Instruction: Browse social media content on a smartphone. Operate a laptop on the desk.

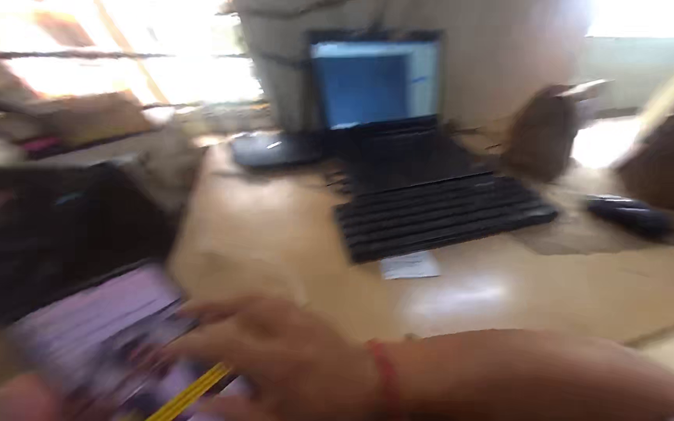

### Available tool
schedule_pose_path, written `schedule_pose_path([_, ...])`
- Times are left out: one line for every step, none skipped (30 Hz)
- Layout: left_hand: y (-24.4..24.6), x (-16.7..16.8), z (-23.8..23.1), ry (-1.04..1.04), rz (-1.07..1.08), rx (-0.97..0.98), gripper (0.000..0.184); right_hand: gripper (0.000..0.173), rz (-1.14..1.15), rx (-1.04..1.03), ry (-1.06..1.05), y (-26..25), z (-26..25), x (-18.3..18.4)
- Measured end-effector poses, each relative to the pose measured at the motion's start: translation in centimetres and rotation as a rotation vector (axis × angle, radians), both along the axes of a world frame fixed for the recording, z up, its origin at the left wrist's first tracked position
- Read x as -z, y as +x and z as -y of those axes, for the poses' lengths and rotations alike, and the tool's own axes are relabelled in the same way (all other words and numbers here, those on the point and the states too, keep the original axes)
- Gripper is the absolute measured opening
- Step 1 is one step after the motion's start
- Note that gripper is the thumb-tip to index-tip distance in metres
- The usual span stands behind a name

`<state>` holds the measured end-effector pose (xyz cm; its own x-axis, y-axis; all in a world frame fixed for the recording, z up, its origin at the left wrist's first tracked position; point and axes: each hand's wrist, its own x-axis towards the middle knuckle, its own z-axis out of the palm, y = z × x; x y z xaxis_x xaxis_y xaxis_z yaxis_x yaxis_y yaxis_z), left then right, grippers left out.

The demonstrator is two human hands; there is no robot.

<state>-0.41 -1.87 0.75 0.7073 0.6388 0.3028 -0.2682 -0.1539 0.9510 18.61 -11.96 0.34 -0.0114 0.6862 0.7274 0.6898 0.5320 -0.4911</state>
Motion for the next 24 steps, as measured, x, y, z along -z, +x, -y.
schedule_pose_path([0.6, 0.0, 0.2, -0.083, 0.041, -0.115, 0.043, 0.040, -0.011, -0.032, -0.022, 0.1, 0.0, -0.1])
schedule_pose_path([1.2, 0.0, 0.3, -0.138, 0.073, -0.170, 0.045, 0.038, 0.003, -0.041, -0.038, 0.2, 0.0, -0.2])
schedule_pose_path([1.4, 0.2, 0.1, -0.181, 0.096, -0.165, 0.049, 0.037, 0.020, -0.036, -0.040, 0.2, -0.2, 0.0])
schedule_pose_path([1.4, 0.3, -0.1, -0.208, 0.104, -0.145, 0.051, 0.037, 0.031, -0.024, -0.038, 0.2, -0.4, 0.1])
schedule_pose_path([1.3, 0.4, -0.3, -0.228, 0.104, -0.114, 0.053, 0.038, 0.034, -0.010, -0.033, 0.1, -0.6, 0.3])
schedule_pose_path([1.1, 0.5, -0.5, -0.253, 0.114, -0.070, 0.055, 0.038, 0.035, 0.002, -0.030, 0.1, -0.6, 0.4])
schedule_pose_path([1.0, 0.7, -0.7, -0.281, 0.134, -0.015, 0.057, 0.038, 0.040, 0.011, -0.031, 0.1, -0.6, 0.5])
schedule_pose_path([0.9, 0.9, -0.8, -0.298, 0.150, 0.017, 0.058, 0.039, 0.043, 0.013, -0.032, 0.1, -0.6, 0.5])
schedule_pose_path([0.8, 1.0, -0.9, -0.302, 0.158, 0.032, 0.060, 0.039, 0.041, 0.012, -0.029, 0.1, -0.7, 0.5])
schedule_pose_path([0.8, 1.0, -0.9, -0.303, 0.159, 0.043, 0.061, 0.039, 0.041, 0.012, -0.026, 0.1, -0.7, 0.6])
schedule_pose_path([0.7, 1.0, -1.0, -0.310, 0.159, 0.049, 0.061, 0.039, 0.040, 0.012, -0.022, 0.1, -0.8, 0.7])
schedule_pose_path([0.7, 1.0, -1.0, -0.317, 0.159, 0.057, 0.062, 0.040, 0.042, 0.011, -0.021, 0.1, -0.8, 0.7])
schedule_pose_path([0.7, 1.0, -1.0, -0.322, 0.160, 0.062, 0.063, 0.040, 0.041, 0.011, -0.021, 0.1, -0.8, 0.8])
schedule_pose_path([0.7, 1.0, -1.0, -0.326, 0.164, 0.060, 0.062, 0.041, 0.040, 0.013, -0.026, 0.1, -0.8, 0.8])
schedule_pose_path([0.7, 1.0, -1.0, -0.327, 0.170, 0.062, 0.062, 0.042, 0.035, 0.015, -0.030, 0.2, -0.8, 0.8])
schedule_pose_path([0.7, 1.1, -1.0, -0.321, 0.171, 0.061, 0.062, 0.043, 0.030, 0.016, -0.036, 0.2, -0.8, 0.9])
schedule_pose_path([0.8, 1.2, -1.0, -0.320, 0.172, 0.066, 0.062, 0.043, 0.028, 0.018, -0.044, 0.2, -0.8, 0.9])
schedule_pose_path([0.7, 1.2, -1.1, -0.323, 0.173, 0.073, 0.063, 0.044, 0.026, 0.022, -0.051, 0.2, -0.8, 0.9])
schedule_pose_path([0.7, 1.3, -1.1, -0.328, 0.176, 0.081, 0.063, 0.043, 0.022, 0.028, -0.056, 0.2, -0.9, 1.0])
schedule_pose_path([0.6, 1.3, -1.2, -0.333, 0.181, 0.085, 0.064, 0.043, 0.018, 0.031, -0.061, 0.2, -0.9, 1.0])
schedule_pose_path([0.7, 1.4, -1.2, -0.345, 0.189, 0.087, 0.064, 0.043, 0.014, 0.032, -0.064, 0.3, -0.9, 1.1])
schedule_pose_path([0.7, 1.3, -1.2, -0.362, 0.199, 0.092, 0.064, 0.043, 0.012, 0.030, -0.064, 0.3, -1.0, 1.1])
schedule_pose_path([0.7, 1.3, -1.2, -0.374, 0.205, 0.100, 0.064, 0.043, 0.009, 0.029, -0.065, 0.3, -1.0, 1.1])
schedule_pose_path([0.6, 1.3, -1.1, -0.383, 0.204, 0.105, 0.064, 0.043, 0.009, 0.029, -0.069, 0.3, -1.0, 1.2])
